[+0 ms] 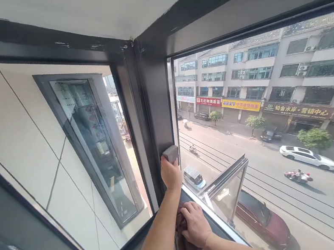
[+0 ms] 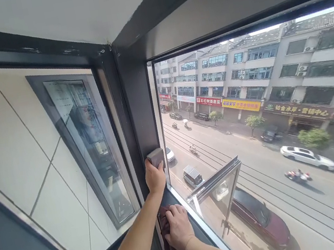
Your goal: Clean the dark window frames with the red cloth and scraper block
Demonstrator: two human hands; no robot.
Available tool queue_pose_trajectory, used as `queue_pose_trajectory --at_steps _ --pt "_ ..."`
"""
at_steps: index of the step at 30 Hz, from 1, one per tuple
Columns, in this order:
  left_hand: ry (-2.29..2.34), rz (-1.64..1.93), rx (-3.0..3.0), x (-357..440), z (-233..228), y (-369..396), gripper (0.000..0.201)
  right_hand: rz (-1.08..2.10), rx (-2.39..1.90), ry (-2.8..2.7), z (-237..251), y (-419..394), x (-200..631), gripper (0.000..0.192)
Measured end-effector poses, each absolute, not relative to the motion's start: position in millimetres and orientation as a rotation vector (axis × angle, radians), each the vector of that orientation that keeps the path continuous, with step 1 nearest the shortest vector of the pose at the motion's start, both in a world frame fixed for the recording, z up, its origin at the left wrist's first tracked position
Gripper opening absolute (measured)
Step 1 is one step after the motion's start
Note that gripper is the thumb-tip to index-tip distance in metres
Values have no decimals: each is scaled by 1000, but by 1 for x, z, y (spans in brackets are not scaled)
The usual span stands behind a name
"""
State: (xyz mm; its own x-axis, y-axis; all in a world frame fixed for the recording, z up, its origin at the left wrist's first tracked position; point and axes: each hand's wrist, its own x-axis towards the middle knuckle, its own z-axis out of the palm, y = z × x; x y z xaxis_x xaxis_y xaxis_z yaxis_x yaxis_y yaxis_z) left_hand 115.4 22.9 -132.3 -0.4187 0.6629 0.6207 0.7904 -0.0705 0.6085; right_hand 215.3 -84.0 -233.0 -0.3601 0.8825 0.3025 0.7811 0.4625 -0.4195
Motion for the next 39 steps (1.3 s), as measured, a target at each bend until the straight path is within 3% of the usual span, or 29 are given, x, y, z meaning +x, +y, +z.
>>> queue_pose_trajectory --at_steps 2,4,11,14,17,23,25,32,34,39 --pt "-1978 -1520 -1655 113 -105 27 56 267 -1392 -2250 -232 -84 215 42" --pt "-1956 -1498 -1723 111 -106 27 57 259 -1396 -2258 -231 -85 215 43" --pt "-2356 -1206 -1846 115 -221 5 49 263 -1379 -2268 -231 -86 219 40" --pt "-2420 -1170 -1869 114 -238 -4 46 245 -1382 -2283 -230 -87 221 38" --pt "-2436 -1191 -1874 108 -221 -8 44 243 -1373 -2279 -228 -87 221 44" --pt "-2226 -1508 -1759 113 -131 6 36 223 -1403 -2271 -229 -84 219 40" --pt "-2206 -1537 -1722 114 -120 11 35 222 -1410 -2280 -228 -85 218 40" --pt "-2614 -1276 -1708 114 -206 -9 34 253 -1387 -2282 -226 -87 218 40" --pt "-2624 -1282 -1699 114 -206 -10 30 263 -1385 -2270 -227 -87 218 41" --pt "-2320 -1537 -1607 118 -112 8 37 259 -1406 -2283 -226 -86 217 43"
